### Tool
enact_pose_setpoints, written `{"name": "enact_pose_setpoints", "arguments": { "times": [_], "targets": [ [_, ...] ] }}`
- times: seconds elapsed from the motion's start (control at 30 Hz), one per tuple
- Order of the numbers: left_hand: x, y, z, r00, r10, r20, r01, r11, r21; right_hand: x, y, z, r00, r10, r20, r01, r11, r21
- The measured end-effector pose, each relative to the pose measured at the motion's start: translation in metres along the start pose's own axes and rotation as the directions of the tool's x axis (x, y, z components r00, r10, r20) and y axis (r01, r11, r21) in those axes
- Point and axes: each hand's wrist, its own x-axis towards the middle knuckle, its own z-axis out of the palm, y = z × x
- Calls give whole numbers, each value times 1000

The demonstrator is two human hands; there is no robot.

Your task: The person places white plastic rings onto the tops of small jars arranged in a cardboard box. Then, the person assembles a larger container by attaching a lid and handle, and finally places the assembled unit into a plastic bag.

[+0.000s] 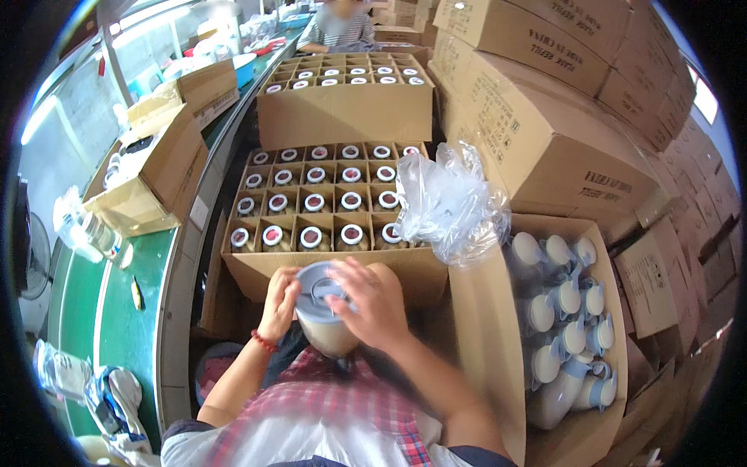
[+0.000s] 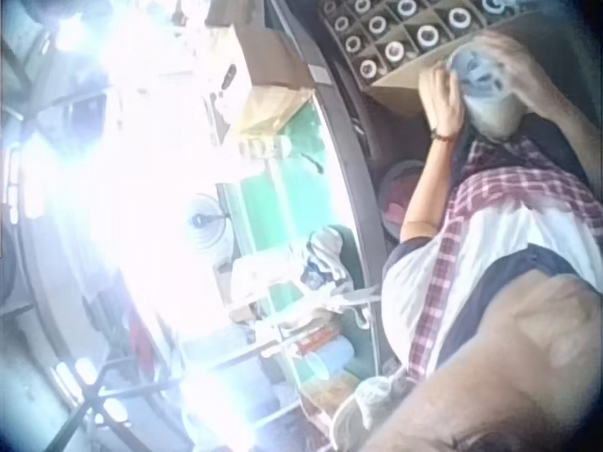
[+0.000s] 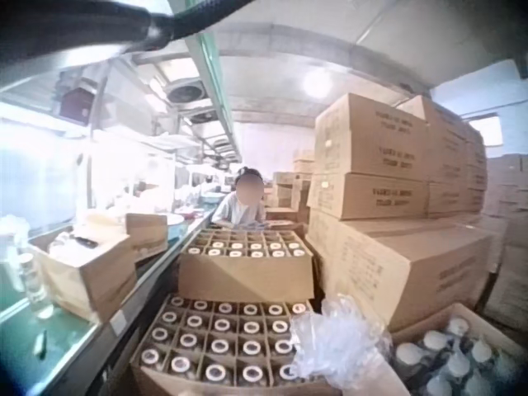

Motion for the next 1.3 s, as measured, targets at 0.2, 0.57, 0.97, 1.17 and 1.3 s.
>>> {"name": "enact_pose_setpoints", "arguments": {
  "times": [0.2, 0.57, 0.97, 1.17, 1.3],
  "targets": [
    [15, -24, 16, 957, -288, 36, 263, 808, -528, 32, 9, 11, 974, 71, 213, -90, 993, 80],
    [32, 42, 20, 879, -477, -11, 410, 767, -493, 46, 30, 5, 950, 203, 236, -302, 781, 546],
    [48, -22, 5, 923, -182, 339, 351, 757, -551, 65, 65, 25, 866, 187, 463, -488, 516, 704],
    [66, 32, -15, 964, 10, 265, -72, 972, 224, 97, 142, 106, 882, 1, 472, -463, 201, 864],
    [100, 83, 11, 834, 61, 548, -312, 872, 377, 103, 179, 153, 703, 58, 709, -708, 143, 691]
  ]
}}
